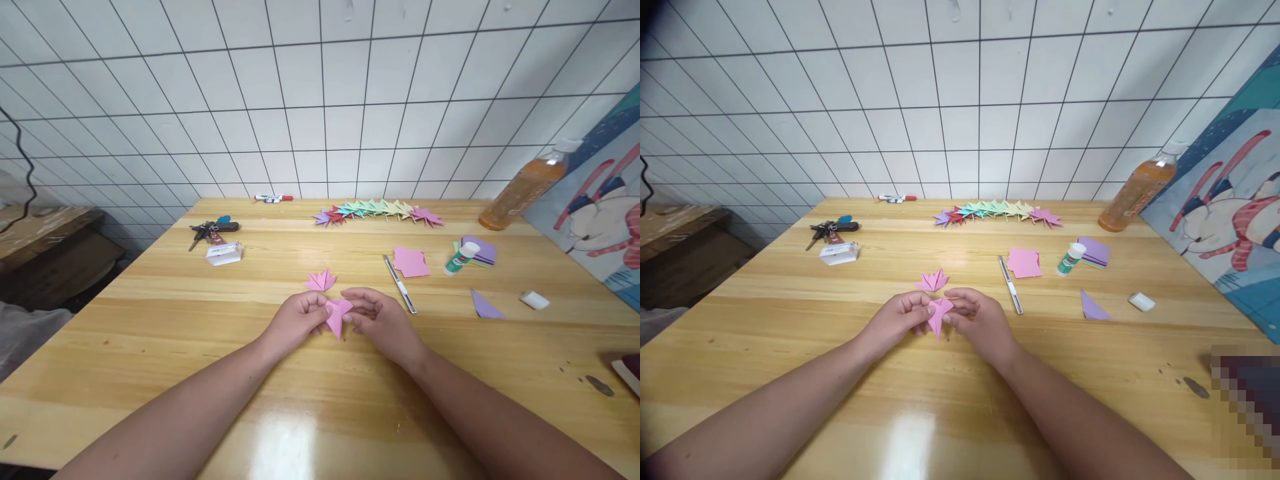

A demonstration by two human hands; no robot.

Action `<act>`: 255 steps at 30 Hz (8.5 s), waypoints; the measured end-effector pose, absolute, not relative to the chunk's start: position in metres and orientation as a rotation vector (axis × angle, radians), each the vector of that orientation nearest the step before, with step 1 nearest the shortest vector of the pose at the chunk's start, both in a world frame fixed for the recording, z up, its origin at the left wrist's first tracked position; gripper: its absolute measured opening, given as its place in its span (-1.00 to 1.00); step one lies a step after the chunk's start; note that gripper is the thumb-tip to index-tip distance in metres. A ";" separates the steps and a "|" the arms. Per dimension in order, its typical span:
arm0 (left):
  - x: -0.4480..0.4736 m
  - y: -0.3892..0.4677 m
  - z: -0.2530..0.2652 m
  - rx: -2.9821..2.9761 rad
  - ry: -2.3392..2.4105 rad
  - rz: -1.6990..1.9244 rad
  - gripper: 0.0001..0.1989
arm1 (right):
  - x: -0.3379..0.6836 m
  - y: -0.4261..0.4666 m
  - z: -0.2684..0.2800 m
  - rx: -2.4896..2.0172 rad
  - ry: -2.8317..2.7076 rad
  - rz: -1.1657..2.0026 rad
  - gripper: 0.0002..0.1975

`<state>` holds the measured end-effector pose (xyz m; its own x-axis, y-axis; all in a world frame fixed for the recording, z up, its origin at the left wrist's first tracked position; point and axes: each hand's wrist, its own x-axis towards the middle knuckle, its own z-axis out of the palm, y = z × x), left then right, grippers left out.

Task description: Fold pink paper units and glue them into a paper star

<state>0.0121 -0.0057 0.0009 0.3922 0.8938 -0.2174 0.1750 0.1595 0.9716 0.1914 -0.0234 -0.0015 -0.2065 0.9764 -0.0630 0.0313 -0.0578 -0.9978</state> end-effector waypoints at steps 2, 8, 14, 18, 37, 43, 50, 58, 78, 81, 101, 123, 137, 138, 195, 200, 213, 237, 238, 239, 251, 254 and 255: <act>0.012 -0.006 0.001 1.339 1.070 0.691 -0.76 | 0.192 -0.023 0.000 -1.196 -1.343 1.430 -0.75; 0.011 -0.007 0.001 1.368 1.066 0.683 -0.75 | 0.193 -0.023 0.003 -1.150 -1.396 1.406 -0.83; 0.010 -0.006 0.000 1.388 1.014 0.644 -0.74 | 0.191 -0.023 0.000 -1.193 -1.348 1.355 -0.76; 0.010 -0.006 0.000 1.377 1.013 0.643 -0.74 | 0.191 -0.023 -0.001 -1.223 -1.307 1.359 -0.61; 0.010 -0.006 0.001 1.349 1.020 0.670 -0.73 | 0.190 -0.024 -0.001 -1.177 -1.360 1.307 -0.80; 0.009 -0.005 0.001 1.318 1.000 0.691 -0.72 | 0.192 -0.024 -0.003 -1.127 -1.314 1.357 -0.74; 0.008 -0.005 0.003 1.286 0.988 0.705 -0.71 | 0.193 -0.024 -0.005 -1.126 -1.365 1.333 -0.78; 0.008 -0.004 0.003 1.284 1.007 0.710 -0.71 | 0.195 -0.023 -0.012 -1.166 -1.563 1.123 -0.79; 0.008 -0.004 0.002 1.340 0.913 0.656 -0.70 | 0.199 -0.029 -0.001 -0.989 -1.994 0.531 -0.81; 0.007 -0.004 0.002 1.333 0.923 0.665 -0.71 | 0.199 -0.029 0.001 -0.986 -2.018 0.521 -0.82; 0.009 -0.006 0.005 1.417 0.982 0.704 -0.71 | 0.201 -0.030 0.006 -1.197 -1.733 0.995 -0.78; 0.016 -0.012 0.003 1.472 1.032 0.756 -0.79 | 0.194 -0.026 0.005 -1.290 -1.649 1.244 -0.88; 0.014 -0.008 0.000 1.437 1.096 0.806 -0.79 | 0.193 -0.024 0.001 -1.399 -1.732 1.128 -0.82; 0.014 -0.009 0.000 1.448 1.106 0.788 -0.79 | 0.193 -0.024 0.001 -1.410 -1.718 1.117 -0.83; 0.011 -0.006 0.002 1.370 1.127 0.716 -0.70 | 0.199 -0.037 0.015 -1.137 -2.238 0.500 -0.76; 0.010 -0.003 0.003 1.255 1.090 0.811 -0.72 | 0.197 -0.035 0.016 -1.120 -2.363 0.411 -0.78; 0.016 -0.011 0.000 1.157 0.937 0.750 -0.73 | 0.195 -0.035 0.008 -1.403 -2.275 0.307 -0.78; 0.014 -0.006 0.007 1.093 1.066 0.796 -0.67 | 0.206 -0.027 0.004 -1.026 -2.228 0.528 -0.61; 0.013 -0.006 0.008 1.092 1.061 0.792 -0.68 | 0.206 -0.027 0.004 -1.013 -2.234 0.505 -0.60; 0.013 -0.006 0.008 1.093 1.054 0.788 -0.69 | 0.205 -0.027 0.004 -1.008 -2.238 0.479 -0.60; 0.012 -0.006 -0.002 1.200 0.966 0.750 -0.74 | 0.201 -0.026 0.004 -1.139 -2.107 0.464 -0.93; 0.013 -0.007 -0.003 1.219 0.966 0.742 -0.74 | 0.200 -0.026 0.004 -1.175 -2.033 0.566 -0.94; 0.012 -0.007 -0.003 1.224 0.966 0.739 -0.75 | 0.199 -0.027 0.004 -1.162 -2.027 0.582 -0.93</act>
<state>0.0124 -0.0066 -0.0029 0.4261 0.8817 -0.2025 0.0351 0.2076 0.9776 0.1995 -0.0268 0.0037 -0.3363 0.8700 0.3606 0.5462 0.4921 -0.6779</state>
